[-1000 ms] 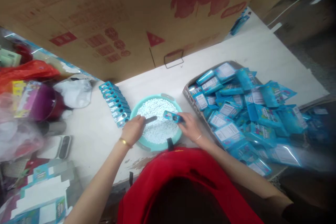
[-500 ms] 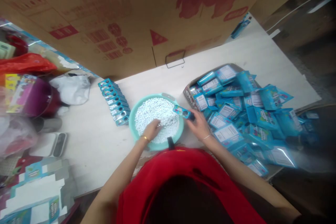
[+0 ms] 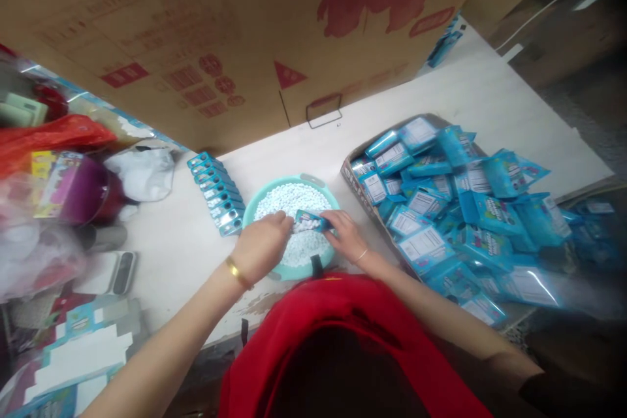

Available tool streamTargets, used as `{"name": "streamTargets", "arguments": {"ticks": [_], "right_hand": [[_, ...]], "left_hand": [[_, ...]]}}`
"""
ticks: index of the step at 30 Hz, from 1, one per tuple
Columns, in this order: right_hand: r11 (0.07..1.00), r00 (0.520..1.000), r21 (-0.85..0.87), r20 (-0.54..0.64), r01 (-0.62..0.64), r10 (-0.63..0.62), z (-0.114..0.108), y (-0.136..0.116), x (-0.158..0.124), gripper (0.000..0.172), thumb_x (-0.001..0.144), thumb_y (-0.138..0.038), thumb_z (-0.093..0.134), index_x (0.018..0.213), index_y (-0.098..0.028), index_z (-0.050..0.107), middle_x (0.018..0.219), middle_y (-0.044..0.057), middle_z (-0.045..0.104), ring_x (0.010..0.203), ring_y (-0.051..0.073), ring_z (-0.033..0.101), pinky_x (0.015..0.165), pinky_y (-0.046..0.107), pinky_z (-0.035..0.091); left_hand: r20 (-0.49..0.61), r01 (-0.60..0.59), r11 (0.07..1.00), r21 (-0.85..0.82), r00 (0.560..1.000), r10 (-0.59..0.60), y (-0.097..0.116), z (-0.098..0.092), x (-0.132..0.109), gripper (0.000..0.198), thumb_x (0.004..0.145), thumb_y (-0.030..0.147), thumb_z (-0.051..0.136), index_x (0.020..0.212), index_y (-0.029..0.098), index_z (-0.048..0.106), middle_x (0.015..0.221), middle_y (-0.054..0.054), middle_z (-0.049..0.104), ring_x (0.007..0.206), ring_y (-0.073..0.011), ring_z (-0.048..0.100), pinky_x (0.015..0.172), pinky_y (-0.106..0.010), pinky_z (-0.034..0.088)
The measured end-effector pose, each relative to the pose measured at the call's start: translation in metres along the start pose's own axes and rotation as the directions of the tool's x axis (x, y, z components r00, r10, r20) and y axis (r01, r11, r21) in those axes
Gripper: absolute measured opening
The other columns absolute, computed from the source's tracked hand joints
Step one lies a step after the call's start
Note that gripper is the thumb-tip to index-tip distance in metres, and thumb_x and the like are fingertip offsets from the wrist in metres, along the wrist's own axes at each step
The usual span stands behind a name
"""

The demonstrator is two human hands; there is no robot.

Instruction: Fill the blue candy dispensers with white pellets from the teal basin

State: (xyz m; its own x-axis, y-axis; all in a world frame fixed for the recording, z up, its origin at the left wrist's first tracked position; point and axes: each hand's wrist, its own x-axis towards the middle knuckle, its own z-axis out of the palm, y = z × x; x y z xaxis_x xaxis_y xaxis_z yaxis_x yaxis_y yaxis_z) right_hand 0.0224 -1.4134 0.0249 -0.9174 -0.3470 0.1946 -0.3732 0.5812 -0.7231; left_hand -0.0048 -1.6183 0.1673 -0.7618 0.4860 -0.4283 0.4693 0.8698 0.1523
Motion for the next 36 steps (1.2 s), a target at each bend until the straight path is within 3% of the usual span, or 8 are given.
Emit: {"name": "streamTargets", "arguments": {"ticks": [4,8,11,15,18,22,28,36], "right_hand": [[1.0,1.0,0.016,-0.011,0.005,-0.005,0.004,0.0,0.0,0.038,0.084,-0.016,0.052,0.121,-0.021,0.051,0.111,0.01,0.061,0.107,0.025,0.055,0.093,0.044,0.049],[1.0,1.0,0.02,-0.022,-0.017,0.017,0.001,0.004,-0.003,0.036,0.085,-0.017,0.051,0.121,-0.021,0.052,0.112,0.01,0.062,0.108,0.025,0.055,0.094,0.043,0.048],[0.998,0.997,0.005,-0.044,-0.061,0.061,-0.009,0.01,-0.006,0.037,0.084,-0.017,0.051,0.12,-0.021,0.052,0.113,0.01,0.062,0.108,0.024,0.055,0.093,0.042,0.048],[0.99,0.988,-0.038,-0.081,-0.135,0.132,-0.027,0.015,-0.009,0.036,0.084,-0.02,0.052,0.12,-0.02,0.052,0.113,0.01,0.062,0.106,0.025,0.057,0.092,0.042,0.048],[0.982,0.983,-0.088,-0.099,-0.165,0.156,-0.035,0.018,-0.009,0.035,0.084,-0.022,0.053,0.119,-0.02,0.053,0.113,0.01,0.062,0.106,0.025,0.057,0.094,0.043,0.046],[0.974,0.974,-0.11,-0.128,-0.2,0.186,-0.036,0.023,-0.013,0.036,0.084,-0.024,0.053,0.12,-0.02,0.052,0.113,0.01,0.062,0.107,0.026,0.056,0.094,0.045,0.046],[0.971,0.97,-0.106,-0.14,-0.216,0.2,-0.036,0.025,-0.016,0.037,0.084,-0.024,0.054,0.12,-0.02,0.051,0.113,0.01,0.061,0.106,0.026,0.056,0.094,0.044,0.046],[0.994,0.993,-0.044,-0.067,-0.097,0.094,-0.018,0.01,-0.007,0.036,0.083,-0.019,0.053,0.119,-0.019,0.052,0.112,0.01,0.062,0.105,0.025,0.056,0.092,0.043,0.048]], "left_hand": [[0.022,0.001,0.982,0.188,1.0,-0.005,0.031,-0.026,-0.002,0.024,0.087,0.006,0.036,0.092,0.013,0.058,0.089,-0.01,0.058,0.083,-0.0247,0.057,0.063,-0.034,0.046],[-0.039,0.059,0.987,0.152,0.998,-0.054,0.013,-0.018,-0.005,0.021,0.09,0.011,0.037,0.097,0.015,0.057,0.091,-0.008,0.057,0.084,-0.0234,0.056,0.065,-0.033,0.045],[-0.04,0.205,0.978,0.024,0.978,-0.204,-0.033,0.031,0.003,0.018,0.092,0.022,0.039,0.099,0.017,0.055,0.093,-0.007,0.057,0.086,-0.0212,0.056,0.066,-0.03,0.044],[0.076,0.275,0.928,-0.251,0.962,-0.264,-0.071,0.131,0.033,0.014,0.089,0.021,0.045,0.093,0.015,0.057,0.095,-0.01,0.058,0.092,-0.022,0.056,0.078,-0.031,0.044],[0.053,0.237,0.898,-0.371,0.971,-0.235,-0.056,0.187,0.064,0.017,0.089,0.02,0.044,0.099,0.015,0.057,0.104,-0.012,0.059,0.1,-0.0233,0.055,0.087,-0.035,0.043],[-0.01,0.158,0.856,-0.493,0.982,-0.187,-0.022,0.213,0.091,0.022,0.087,0.017,0.046,0.107,0.018,0.055,0.111,-0.01,0.059,0.102,-0.0204,0.056,0.091,-0.033,0.043],[-0.125,0.027,0.785,-0.619,0.983,-0.132,-0.036,0.184,0.053,0.021,0.089,0.029,0.048,0.105,0.017,0.054,0.096,-0.006,0.06,0.086,-0.0172,0.057,0.081,-0.032,0.046],[-0.249,-0.137,0.825,-0.549,0.968,-0.005,-0.046,0.066,-0.007,0.021,0.091,0.03,0.045,0.106,0.018,0.053,0.092,-0.005,0.058,0.08,-0.0161,0.055,0.075,-0.03,0.045]]}}
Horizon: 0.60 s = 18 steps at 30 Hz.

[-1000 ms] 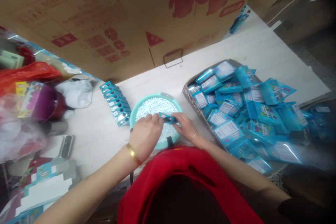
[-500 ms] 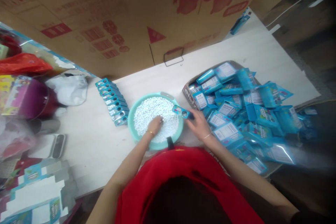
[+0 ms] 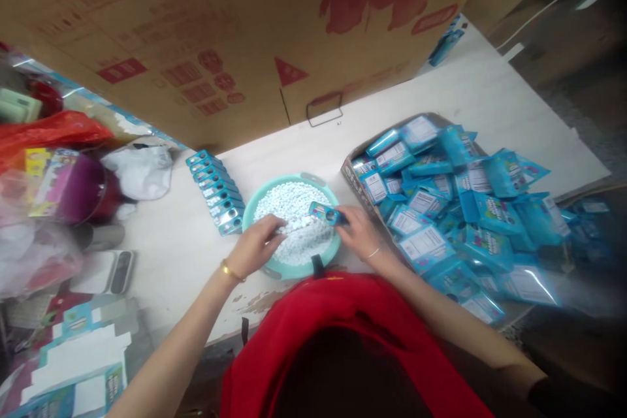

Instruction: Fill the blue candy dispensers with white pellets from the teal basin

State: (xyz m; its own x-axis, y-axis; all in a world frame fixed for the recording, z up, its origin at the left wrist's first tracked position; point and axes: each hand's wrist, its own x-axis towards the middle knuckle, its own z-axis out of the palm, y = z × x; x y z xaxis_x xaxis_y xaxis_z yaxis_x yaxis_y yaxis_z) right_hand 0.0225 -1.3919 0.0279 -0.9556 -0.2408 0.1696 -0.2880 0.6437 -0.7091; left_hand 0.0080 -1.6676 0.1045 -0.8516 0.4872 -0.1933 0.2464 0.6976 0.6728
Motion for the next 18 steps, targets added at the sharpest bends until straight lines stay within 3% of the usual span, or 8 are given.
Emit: {"name": "streamTargets", "arguments": {"ticks": [3,6,11,14,16,18], "right_hand": [[0.998,0.999,0.04,0.03,0.043,-0.044,0.01,-0.008,0.002,0.038,0.083,-0.016,0.051,0.121,-0.021,0.051,0.114,0.01,0.061,0.109,0.025,0.054,0.094,0.043,0.048],[0.994,0.996,0.07,0.04,0.08,-0.083,0.017,-0.015,0.002,0.038,0.083,-0.015,0.051,0.12,-0.02,0.051,0.113,0.01,0.061,0.109,0.024,0.054,0.094,0.043,0.048],[0.993,0.996,0.091,0.041,0.076,-0.08,0.023,-0.019,-0.001,0.037,0.083,-0.016,0.053,0.119,-0.022,0.051,0.111,0.009,0.062,0.106,0.024,0.056,0.093,0.043,0.049],[0.989,0.998,0.134,0.02,0.063,-0.066,0.022,-0.017,-0.003,0.035,0.084,-0.017,0.054,0.119,-0.023,0.051,0.111,0.008,0.063,0.106,0.023,0.056,0.093,0.041,0.049],[0.982,0.998,0.176,0.005,0.064,-0.066,0.019,-0.017,-0.003,0.036,0.084,-0.018,0.054,0.119,-0.022,0.051,0.112,0.008,0.062,0.107,0.022,0.056,0.093,0.04,0.049],[0.974,0.996,0.211,0.006,0.085,-0.088,0.015,-0.021,-0.003,0.036,0.083,-0.018,0.056,0.119,-0.021,0.051,0.111,0.009,0.062,0.106,0.022,0.057,0.091,0.039,0.05]], "left_hand": [[0.101,-0.01,0.979,0.204,0.995,-0.011,0.029,-0.02,0.01,0.019,0.09,0.026,0.045,0.104,0.018,0.055,0.096,-0.007,0.059,0.086,-0.0191,0.056,0.075,-0.032,0.046],[0.178,0.002,0.895,0.445,0.98,-0.09,0.06,-0.025,0.021,0.016,0.088,0.02,0.043,0.093,0.016,0.057,0.09,-0.009,0.058,0.082,-0.0217,0.056,0.067,-0.032,0.046],[0.146,-0.032,0.823,0.568,0.987,-0.062,0.105,-0.029,0.021,0.027,0.083,0.004,0.033,0.079,0.016,0.056,0.077,-0.01,0.054,0.074,-0.0229,0.054,0.063,-0.035,0.047],[0.127,-0.057,0.83,0.554,0.992,-0.017,0.109,-0.04,0.011,0.025,0.085,0.009,0.034,0.081,0.018,0.057,0.079,-0.01,0.055,0.072,-0.023,0.053,0.064,-0.036,0.047],[0.103,-0.054,0.855,0.515,0.995,0.0,0.098,-0.045,0.006,0.019,0.088,0.022,0.042,0.096,0.019,0.058,0.092,-0.01,0.057,0.077,-0.0231,0.056,0.064,-0.035,0.048],[0.095,-0.083,0.9,0.427,0.994,0.047,0.08,-0.04,0.004,0.037,0.085,0.038,0.052,0.118,0.021,0.05,0.113,-0.011,0.055,0.088,-0.0245,0.059,0.067,-0.034,0.05]]}}
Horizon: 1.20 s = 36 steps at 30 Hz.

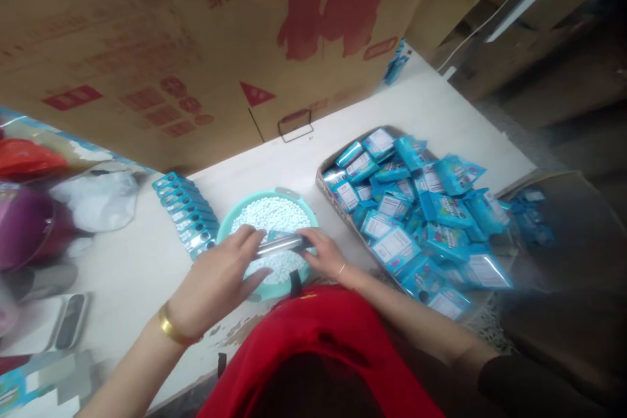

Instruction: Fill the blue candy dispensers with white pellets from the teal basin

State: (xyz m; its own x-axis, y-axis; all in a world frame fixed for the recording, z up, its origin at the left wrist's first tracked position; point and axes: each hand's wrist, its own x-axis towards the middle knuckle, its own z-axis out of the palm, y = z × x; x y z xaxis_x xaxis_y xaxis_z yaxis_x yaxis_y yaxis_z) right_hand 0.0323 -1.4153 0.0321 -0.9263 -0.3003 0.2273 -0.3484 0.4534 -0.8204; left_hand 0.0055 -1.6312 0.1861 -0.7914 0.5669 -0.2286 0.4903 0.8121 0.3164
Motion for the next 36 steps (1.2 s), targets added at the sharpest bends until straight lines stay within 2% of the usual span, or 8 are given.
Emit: {"name": "streamTargets", "arguments": {"ticks": [2,8,14,19,22,29,33,36], "right_hand": [[0.999,0.999,0.017,0.036,0.038,-0.039,-0.001,-0.009,0.0,0.035,0.082,-0.019,0.057,0.117,-0.019,0.052,0.108,0.01,0.063,0.104,0.023,0.057,0.089,0.039,0.051],[0.993,0.976,0.066,0.19,0.098,-0.109,-0.009,-0.025,0.002,0.04,0.086,-0.032,0.058,0.123,-0.021,0.049,0.113,0.009,0.062,0.106,0.021,0.058,0.09,0.036,0.051],[0.912,0.957,-0.356,-0.267,-0.205,0.111,-0.084,0.048,0.031,0.027,0.092,-0.024,0.042,0.113,-0.02,0.058,0.108,0.012,0.058,0.107,0.025,0.053,0.095,0.045,0.045],[0.677,0.956,-0.733,0.149,-0.066,0.254,-0.111,0.112,0.063,0.049,0.075,-0.019,0.065,0.122,-0.017,0.054,0.134,0.017,0.046,0.128,0.034,0.035,0.103,0.051,0.033],[0.64,0.896,-0.764,0.337,0.079,0.291,-0.101,0.122,0.075,0.054,0.069,-0.016,0.07,0.12,-0.014,0.052,0.135,0.016,0.047,0.132,0.033,0.031,0.11,0.05,0.023],[0.686,0.871,-0.727,0.357,0.032,0.337,-0.108,0.119,0.069,0.04,0.071,-0.02,0.07,0.108,-0.013,0.056,0.107,0.014,0.062,0.103,0.028,0.054,0.087,0.039,0.045],[0.822,0.948,-0.563,0.204,-0.089,0.242,-0.133,0.113,0.056,0.051,0.078,-0.026,0.065,0.125,-0.016,0.047,0.118,0.013,0.057,0.108,0.028,0.053,0.091,0.043,0.044],[0.947,0.965,-0.197,-0.126,-0.253,0.231,-0.153,0.098,0.05,0.045,0.075,-0.034,0.069,0.116,-0.021,0.054,0.111,0.009,0.059,0.106,0.026,0.055,0.093,0.044,0.045]], "left_hand": [[-0.044,-0.057,0.994,-0.095,0.998,0.053,-0.012,0.021,0.001,0.054,0.082,0.046,0.056,0.129,0.023,0.041,0.124,-0.012,0.052,0.097,-0.0256,0.06,0.073,-0.033,0.051],[-0.055,0.031,0.965,-0.261,0.997,-0.047,-0.02,0.065,-0.023,0.025,0.09,0.042,0.045,0.107,0.024,0.051,0.093,-0.005,0.063,0.079,-0.0194,0.061,0.069,-0.03,0.049],[-0.245,0.445,0.862,-0.243,0.832,-0.498,-0.055,0.061,-0.106,0.035,0.081,0.053,0.05,0.104,0.028,0.051,0.092,-0.002,0.063,0.073,-0.021,0.059,0.066,-0.032,0.047],[-0.192,0.669,0.727,-0.154,0.702,-0.686,-0.115,0.098,-0.149,0.035,0.079,0.052,0.048,0.099,0.023,0.053,0.089,-0.005,0.061,0.078,-0.0236,0.06,0.064,-0.033,0.047],[-0.093,0.687,0.71,-0.153,0.706,-0.703,-0.138,0.128,-0.145,0.034,0.08,0.05,0.048,0.096,0.021,0.055,0.094,-0.007,0.062,0.083,-0.0248,0.061,0.064,-0.033,0.048],[-0.031,0.665,0.732,-0.15,0.737,-0.676,-0.16,0.167,-0.104,0.036,0.083,0.049,0.045,0.103,0.02,0.054,0.104,-0.009,0.059,0.089,-0.0249,0.063,0.063,-0.03,0.049],[-0.064,0.679,0.725,-0.116,0.723,-0.687,-0.167,0.178,-0.093,0.037,0.085,0.046,0.041,0.107,0.018,0.052,0.109,-0.013,0.056,0.094,-0.0283,0.061,0.067,-0.035,0.051],[-0.142,0.703,0.679,-0.214,0.665,-0.733,-0.16,0.178,-0.093,0.043,0.081,0.05,0.047,0.112,0.02,0.046,0.112,-0.011,0.053,0.099,-0.0294,0.058,0.074,-0.039,0.053]]}}
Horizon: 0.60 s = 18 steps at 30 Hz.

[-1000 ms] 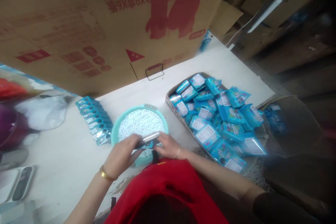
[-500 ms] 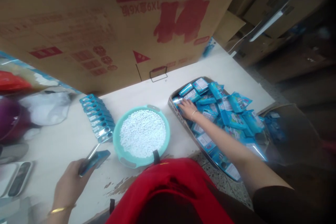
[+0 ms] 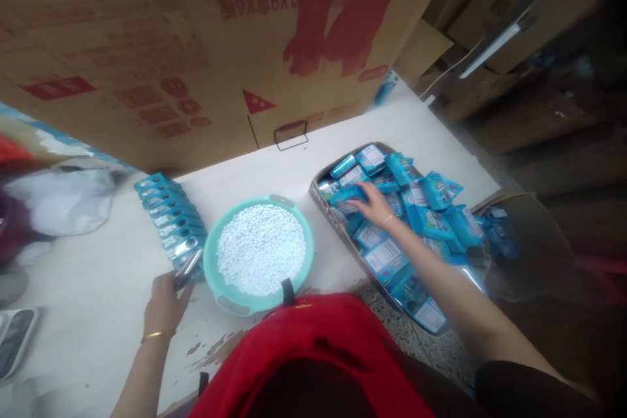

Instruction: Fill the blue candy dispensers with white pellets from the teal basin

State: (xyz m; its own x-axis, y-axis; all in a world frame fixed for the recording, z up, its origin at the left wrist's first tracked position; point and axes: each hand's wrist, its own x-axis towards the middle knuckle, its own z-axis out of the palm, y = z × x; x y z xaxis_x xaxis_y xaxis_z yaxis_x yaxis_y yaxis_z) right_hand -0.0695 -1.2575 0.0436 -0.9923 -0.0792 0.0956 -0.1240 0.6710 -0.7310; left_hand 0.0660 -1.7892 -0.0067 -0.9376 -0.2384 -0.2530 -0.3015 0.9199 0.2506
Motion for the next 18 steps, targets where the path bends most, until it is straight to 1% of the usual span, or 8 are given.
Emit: {"name": "streamTargets", "arguments": {"ticks": [2,4,7,10,12,14,16,18], "right_hand": [[0.922,0.976,0.355,-0.093,-0.154,0.198,-0.01,-0.014,-0.008,0.044,0.069,-0.037,0.075,0.106,-0.024,0.055,0.099,0.003,0.063,0.095,0.023,0.059,0.087,0.04,0.048],[0.663,0.921,0.685,0.03,-0.302,0.388,-0.009,-0.032,-0.021,0.042,0.067,-0.036,0.076,0.102,-0.026,0.055,0.087,-0.003,0.064,0.085,0.019,0.062,0.081,0.037,0.052],[0.197,0.834,0.88,0.306,-0.432,0.46,0.016,-0.061,-0.046,0.036,0.067,-0.035,0.075,0.098,-0.027,0.058,0.086,-0.004,0.067,0.087,0.017,0.064,0.08,0.034,0.054],[-0.046,0.791,0.878,0.451,-0.476,0.414,0.051,-0.082,-0.072,0.034,0.069,-0.03,0.073,0.1,-0.028,0.06,0.097,-0.004,0.07,0.094,0.016,0.064,0.083,0.031,0.054],[-0.105,0.778,0.858,0.502,-0.502,0.379,0.066,-0.089,-0.087,0.037,0.072,-0.028,0.069,0.107,-0.031,0.058,0.104,-0.005,0.069,0.094,0.014,0.065,0.08,0.029,0.055],[-0.115,0.754,0.819,0.565,-0.562,0.335,0.072,-0.089,-0.099,0.038,0.076,-0.03,0.065,0.113,-0.031,0.056,0.105,-0.003,0.068,0.089,0.014,0.065,0.076,0.029,0.055],[-0.074,0.717,0.755,0.646,-0.652,0.262,0.07,-0.086,-0.11,0.043,0.077,-0.036,0.063,0.118,-0.027,0.054,0.102,0.002,0.068,0.082,0.017,0.066,0.072,0.032,0.055],[0.049,0.682,0.687,0.706,-0.725,0.191,0.065,-0.084,-0.119,0.052,0.076,-0.043,0.062,0.123,-0.023,0.052,0.103,0.006,0.067,0.079,0.019,0.066,0.072,0.036,0.054]], "left_hand": [[-0.08,0.018,0.997,-0.077,0.996,-0.024,0.007,-0.007,-0.008,0.046,0.081,0.051,0.047,0.117,0.022,0.042,0.112,-0.009,0.052,0.1,-0.0289,0.057,0.08,-0.041,0.053],[-0.087,-0.048,0.99,-0.129,0.995,0.037,0.02,-0.016,-0.017,0.039,0.086,0.048,0.043,0.116,0.024,0.044,0.109,-0.007,0.054,0.1,-0.027,0.057,0.086,-0.041,0.051],[0.15,-0.249,0.952,-0.175,0.95,0.276,0.048,-0.027,-0.027,0.03,0.089,0.041,0.038,0.109,0.024,0.052,0.105,-0.005,0.06,0.098,-0.0234,0.059,0.09,-0.038,0.048],[0.47,-0.345,0.936,-0.065,0.817,0.334,0.082,-0.018,-0.034,0.023,0.089,0.03,0.041,0.102,0.021,0.057,0.103,-0.007,0.062,0.095,-0.0226,0.06,0.084,-0.035,0.048],[0.574,-0.353,0.934,0.044,0.775,0.266,0.101,0.0,-0.036,0.018,0.085,0.02,0.046,0.097,0.018,0.059,0.102,-0.01,0.062,0.094,-0.0231,0.061,0.082,-0.034,0.048],[0.592,-0.343,0.937,0.064,0.77,0.241,0.116,0.024,-0.035,0.015,0.083,0.015,0.049,0.095,0.016,0.059,0.102,-0.011,0.062,0.095,-0.0233,0.062,0.081,-0.033,0.047],[0.563,-0.328,0.945,0.015,0.783,0.263,0.126,0.05,-0.032,0.014,0.085,0.016,0.048,0.096,0.016,0.058,0.102,-0.011,0.061,0.096,-0.0226,0.062,0.083,-0.033,0.047],[0.519,-0.32,0.946,-0.041,0.803,0.294,0.136,0.073,-0.027,0.016,0.088,0.018,0.046,0.1,0.016,0.057,0.107,-0.011,0.06,0.101,-0.0219,0.06,0.088,-0.033,0.046]]}}
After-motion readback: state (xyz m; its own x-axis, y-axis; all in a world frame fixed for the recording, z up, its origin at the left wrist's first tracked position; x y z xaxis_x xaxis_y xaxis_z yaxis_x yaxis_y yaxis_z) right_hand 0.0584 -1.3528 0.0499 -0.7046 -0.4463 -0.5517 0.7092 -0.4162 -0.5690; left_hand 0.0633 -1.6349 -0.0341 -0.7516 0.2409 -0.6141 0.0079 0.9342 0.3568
